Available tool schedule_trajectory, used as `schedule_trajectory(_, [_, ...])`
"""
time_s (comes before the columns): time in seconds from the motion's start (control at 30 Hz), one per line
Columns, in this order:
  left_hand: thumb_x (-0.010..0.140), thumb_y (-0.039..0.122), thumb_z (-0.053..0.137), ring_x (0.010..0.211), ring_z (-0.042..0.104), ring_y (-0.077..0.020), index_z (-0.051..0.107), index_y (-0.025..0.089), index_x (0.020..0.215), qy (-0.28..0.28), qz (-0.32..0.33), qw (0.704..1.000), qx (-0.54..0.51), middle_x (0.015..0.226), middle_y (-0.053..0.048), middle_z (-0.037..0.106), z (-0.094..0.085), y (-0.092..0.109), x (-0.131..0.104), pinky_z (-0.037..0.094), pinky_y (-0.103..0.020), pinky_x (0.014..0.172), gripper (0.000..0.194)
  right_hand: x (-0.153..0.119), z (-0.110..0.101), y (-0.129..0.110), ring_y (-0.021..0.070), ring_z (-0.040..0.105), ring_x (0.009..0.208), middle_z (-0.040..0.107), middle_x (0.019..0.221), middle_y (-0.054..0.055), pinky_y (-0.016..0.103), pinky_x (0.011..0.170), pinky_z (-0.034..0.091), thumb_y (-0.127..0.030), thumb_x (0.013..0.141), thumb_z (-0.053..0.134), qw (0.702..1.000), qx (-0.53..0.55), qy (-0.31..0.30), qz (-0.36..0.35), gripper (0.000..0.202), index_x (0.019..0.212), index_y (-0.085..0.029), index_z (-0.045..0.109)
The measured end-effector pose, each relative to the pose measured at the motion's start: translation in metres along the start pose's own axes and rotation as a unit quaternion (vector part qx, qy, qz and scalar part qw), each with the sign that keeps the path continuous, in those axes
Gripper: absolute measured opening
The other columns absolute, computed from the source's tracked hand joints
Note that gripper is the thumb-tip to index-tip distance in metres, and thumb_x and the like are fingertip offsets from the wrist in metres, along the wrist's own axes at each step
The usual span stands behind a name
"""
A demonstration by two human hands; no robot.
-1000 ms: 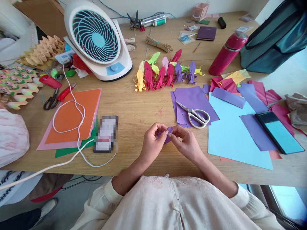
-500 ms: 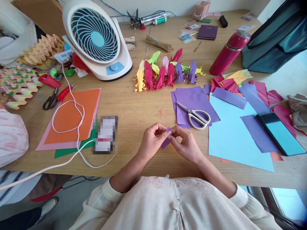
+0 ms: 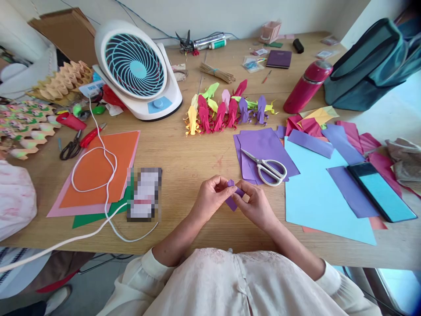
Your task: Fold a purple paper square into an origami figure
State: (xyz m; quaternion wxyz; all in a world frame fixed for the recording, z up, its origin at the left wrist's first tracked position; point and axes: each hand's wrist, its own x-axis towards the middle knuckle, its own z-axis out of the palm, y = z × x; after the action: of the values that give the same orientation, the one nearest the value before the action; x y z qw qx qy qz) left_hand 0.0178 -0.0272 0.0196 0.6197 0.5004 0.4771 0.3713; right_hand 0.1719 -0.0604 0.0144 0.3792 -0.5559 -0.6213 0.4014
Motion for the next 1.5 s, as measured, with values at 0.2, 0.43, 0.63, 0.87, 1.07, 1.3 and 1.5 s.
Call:
schedule_trajectory(0.2, [0.076, 0.037, 0.074, 0.063, 0.047, -0.0092, 0.055, 0.017, 0.069, 0.006, -0.014, 1.000, -0.027, 0.066, 0.004, 0.053, 0.003, -0.001, 0.003, 0.039, -0.022, 0.062, 0.028, 0.002, 0.000, 0.008, 0.0135, 0.055, 0.066, 0.062, 0.074, 0.000, 0.025, 0.059, 0.042, -0.037, 0.091, 0.059, 0.997, 0.068, -0.028, 0.028, 0.022, 0.081, -0.018, 0.059])
schedule_trajectory(0.43, [0.074, 0.040, 0.078, 0.061, 0.047, -0.0096, 0.058, 0.016, 0.070, -0.004, 0.029, 0.999, 0.042, 0.065, 0.003, 0.054, -0.004, -0.004, 0.014, 0.037, -0.023, 0.059, 0.031, 0.006, 0.004, 0.015, 0.0105, 0.044, 0.055, 0.055, 0.067, -0.002, 0.023, 0.050, 0.034, -0.040, 0.088, 0.062, 0.996, 0.065, -0.017, 0.059, 0.024, 0.080, -0.017, 0.060])
schedule_trajectory(0.63, [0.076, 0.044, 0.076, 0.061, 0.044, -0.0085, 0.055, 0.016, 0.066, -0.027, 0.005, 0.999, -0.023, 0.063, 0.004, 0.051, -0.008, -0.010, 0.021, 0.036, -0.022, 0.061, 0.036, 0.006, 0.009, 0.026, 0.0124, 0.045, 0.058, 0.053, 0.067, -0.001, 0.024, 0.051, 0.037, -0.045, 0.087, 0.063, 0.989, 0.116, -0.031, 0.082, 0.028, 0.082, -0.018, 0.058])
schedule_trajectory(0.87, [0.079, 0.043, 0.074, 0.059, 0.041, -0.0082, 0.053, 0.016, 0.066, -0.018, 0.046, 0.999, 0.000, 0.061, 0.005, 0.047, -0.012, -0.012, 0.022, 0.034, -0.022, 0.059, 0.036, 0.005, 0.010, 0.023, 0.0121, 0.046, 0.063, 0.054, 0.072, 0.000, 0.024, 0.055, 0.037, -0.038, 0.087, 0.060, 0.993, 0.087, -0.046, 0.072, 0.022, 0.083, -0.017, 0.059])
schedule_trajectory(1.07, [0.087, 0.062, 0.059, 0.062, 0.048, -0.0106, 0.060, 0.016, 0.074, -0.056, -0.006, 0.997, -0.048, 0.066, 0.002, 0.055, -0.016, -0.010, 0.023, 0.038, -0.023, 0.060, 0.048, 0.010, 0.009, 0.024, 0.0108, 0.042, 0.058, 0.049, 0.066, -0.002, 0.024, 0.051, 0.031, -0.046, 0.086, 0.062, 0.984, 0.132, -0.050, 0.111, 0.030, 0.078, -0.018, 0.054])
schedule_trajectory(1.3, [0.081, 0.049, 0.071, 0.059, 0.041, -0.0096, 0.055, 0.017, 0.069, -0.049, 0.065, 0.993, 0.080, 0.062, 0.005, 0.047, -0.017, -0.016, 0.023, 0.033, -0.023, 0.058, 0.038, 0.010, 0.013, 0.030, 0.0109, 0.042, 0.057, 0.049, 0.066, -0.003, 0.025, 0.050, 0.031, -0.054, 0.083, 0.066, 0.980, 0.158, -0.031, 0.120, 0.038, 0.079, -0.019, 0.052])
schedule_trajectory(1.5, [0.082, 0.044, 0.069, 0.061, 0.041, -0.0097, 0.051, 0.017, 0.067, -0.043, 0.086, 0.994, 0.059, 0.063, 0.004, 0.046, -0.018, -0.024, 0.028, 0.034, -0.023, 0.060, 0.036, 0.014, 0.008, 0.024, 0.0098, 0.039, 0.056, 0.046, 0.064, -0.005, 0.024, 0.050, 0.030, -0.061, 0.077, 0.069, 0.976, 0.180, -0.048, 0.117, 0.046, 0.076, -0.020, 0.049])
